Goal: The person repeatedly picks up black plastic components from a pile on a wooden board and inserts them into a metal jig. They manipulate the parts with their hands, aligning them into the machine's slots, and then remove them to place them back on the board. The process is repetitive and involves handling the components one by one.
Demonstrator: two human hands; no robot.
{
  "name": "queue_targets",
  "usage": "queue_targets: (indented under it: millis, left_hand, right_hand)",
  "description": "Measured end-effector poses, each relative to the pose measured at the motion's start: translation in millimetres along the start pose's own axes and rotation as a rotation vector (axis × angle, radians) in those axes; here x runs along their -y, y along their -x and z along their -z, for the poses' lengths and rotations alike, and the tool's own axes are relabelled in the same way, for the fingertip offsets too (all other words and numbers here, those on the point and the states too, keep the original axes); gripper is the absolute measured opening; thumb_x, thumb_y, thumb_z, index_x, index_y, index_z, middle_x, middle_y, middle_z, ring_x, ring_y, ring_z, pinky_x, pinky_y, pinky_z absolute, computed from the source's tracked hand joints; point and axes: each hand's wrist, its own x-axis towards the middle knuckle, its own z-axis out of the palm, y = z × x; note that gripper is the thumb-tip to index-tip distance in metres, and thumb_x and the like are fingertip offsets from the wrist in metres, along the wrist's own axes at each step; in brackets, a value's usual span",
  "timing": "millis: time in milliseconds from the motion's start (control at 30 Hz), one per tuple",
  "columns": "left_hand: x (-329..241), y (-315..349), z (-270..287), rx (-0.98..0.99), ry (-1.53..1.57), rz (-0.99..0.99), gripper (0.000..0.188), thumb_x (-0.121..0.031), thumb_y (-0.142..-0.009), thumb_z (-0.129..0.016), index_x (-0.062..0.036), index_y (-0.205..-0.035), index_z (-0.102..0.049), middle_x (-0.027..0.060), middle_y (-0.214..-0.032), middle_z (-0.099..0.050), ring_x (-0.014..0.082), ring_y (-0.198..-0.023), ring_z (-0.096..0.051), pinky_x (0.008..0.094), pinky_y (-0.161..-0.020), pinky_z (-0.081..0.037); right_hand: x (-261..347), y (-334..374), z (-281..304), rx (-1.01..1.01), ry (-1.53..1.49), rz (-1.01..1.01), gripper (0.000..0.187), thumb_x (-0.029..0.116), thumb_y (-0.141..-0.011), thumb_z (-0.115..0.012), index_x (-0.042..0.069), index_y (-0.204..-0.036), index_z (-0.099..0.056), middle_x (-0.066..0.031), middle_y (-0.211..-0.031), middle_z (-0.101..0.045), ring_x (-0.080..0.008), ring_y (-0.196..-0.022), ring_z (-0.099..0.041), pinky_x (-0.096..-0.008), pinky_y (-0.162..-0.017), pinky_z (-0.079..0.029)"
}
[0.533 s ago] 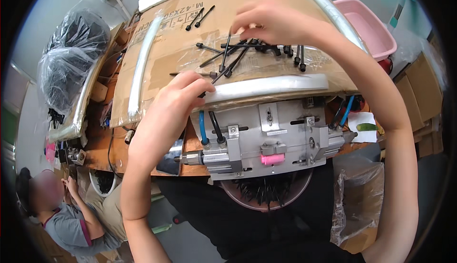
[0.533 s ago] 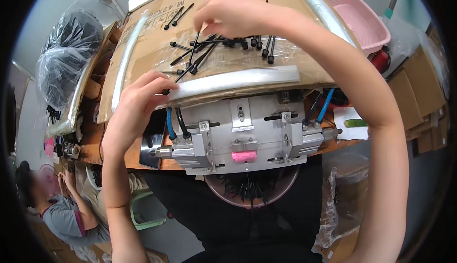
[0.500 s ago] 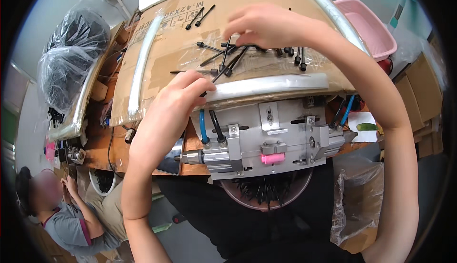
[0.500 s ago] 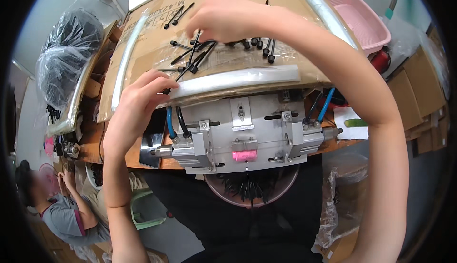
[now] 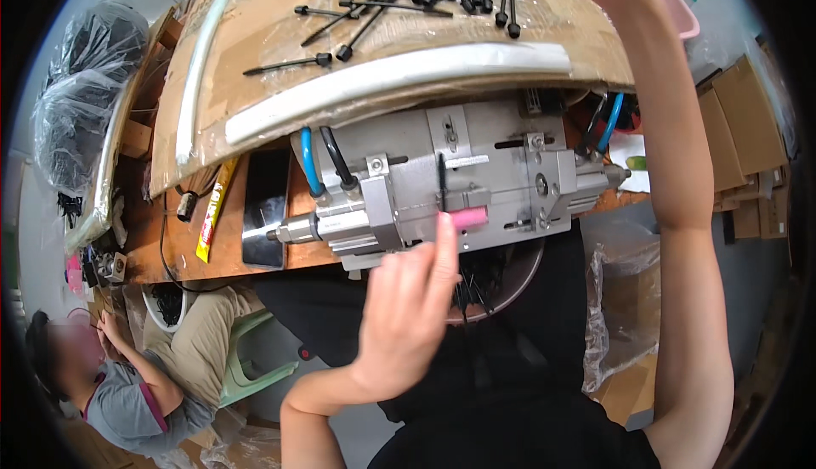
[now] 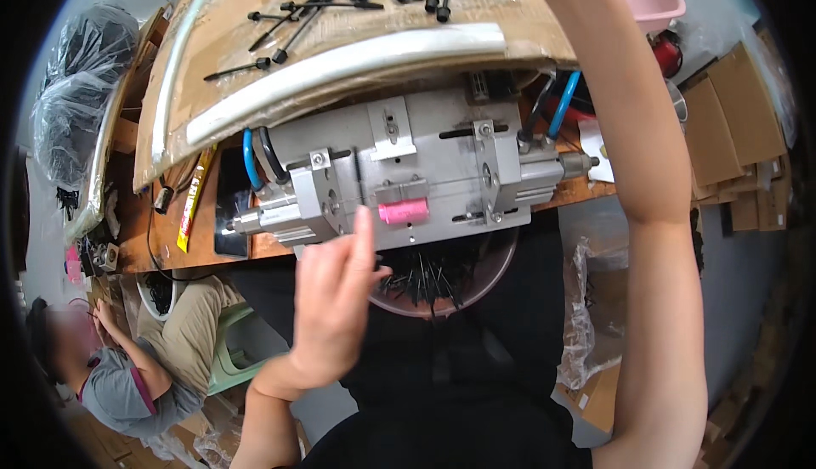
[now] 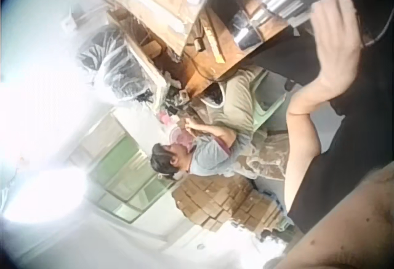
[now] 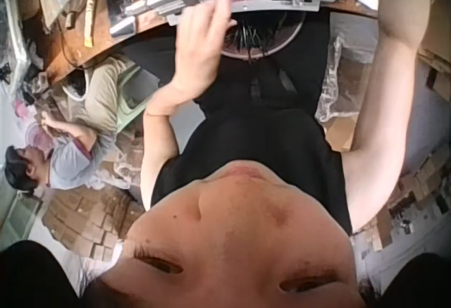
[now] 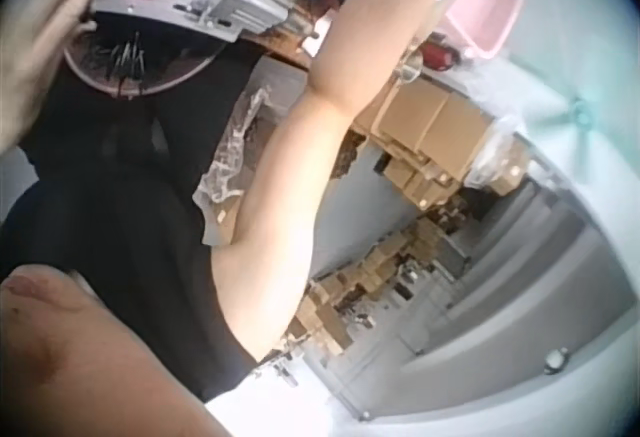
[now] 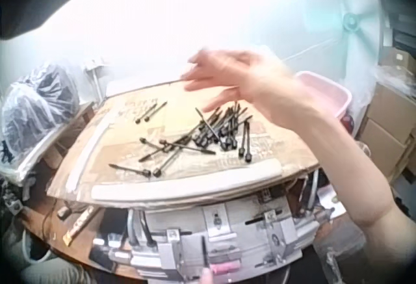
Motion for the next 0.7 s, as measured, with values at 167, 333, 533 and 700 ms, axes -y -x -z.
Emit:
queue_targets:
  millis: [167, 333, 533, 700]
  left_hand:
    - [-19.3, 5.4, -42.9, 0.034, -0.125, 0.051, 0.065, -0.002, -0.076, -0.069, 0.0032, -0.136, -0.047, 0.0081, -0.098, -0.053, 0.0226, -0.085, -0.052, 0.0352, -0.076, -0.043]
    - [-19.0, 5.5, -50.4, 0.044, -0.191, 0.050, 0.062, 0.000, -0.076, -0.068, 0.0043, -0.135, -0.048, 0.0079, -0.095, -0.053, 0.0218, -0.083, -0.051, 0.0348, -0.076, -0.044]
    - [-23.6, 5.9, -47.1, 0.054, -0.198, 0.077, 0.060, 0.000, -0.077, -0.068, 0.0047, -0.134, -0.049, 0.0078, -0.094, -0.052, 0.0219, -0.082, -0.051, 0.0348, -0.075, -0.044]
    - [-17.7, 10.1, -60.8, 0.010, -0.233, 0.049, 0.061, -0.001, -0.077, -0.067, 0.0049, -0.135, -0.047, 0.0077, -0.094, -0.052, 0.0217, -0.082, -0.051, 0.0345, -0.075, -0.044]
  right_hand:
    - [22.2, 52.4, 15.7, -0.228, -0.024, 0.082, 0.039, 0.028, -0.098, -0.056, -0.004, -0.120, -0.057, -0.0192, -0.104, -0.068, -0.0249, -0.098, -0.068, -0.0264, -0.069, -0.059]
    - [11.8, 97.1, 39.0, -0.454, -0.012, 0.068, 0.028, 0.022, -0.097, -0.057, 0.002, -0.117, -0.062, -0.0144, -0.097, -0.070, -0.0228, -0.088, -0.068, -0.0258, -0.065, -0.056]
    - [27.2, 159.8, 46.2, -0.311, -0.050, -0.032, 0.033, 0.020, -0.102, -0.050, -0.003, -0.124, -0.054, -0.0178, -0.107, -0.063, -0.0163, -0.086, -0.056, -0.0237, -0.066, -0.043]
    - [38.6, 179.9, 27.2, -0.344, 0.034, -0.062, 0.034, 0.024, -0.101, -0.052, -0.003, -0.122, -0.053, -0.0172, -0.103, -0.062, -0.0145, -0.082, -0.055, -0.0210, -0.063, -0.042]
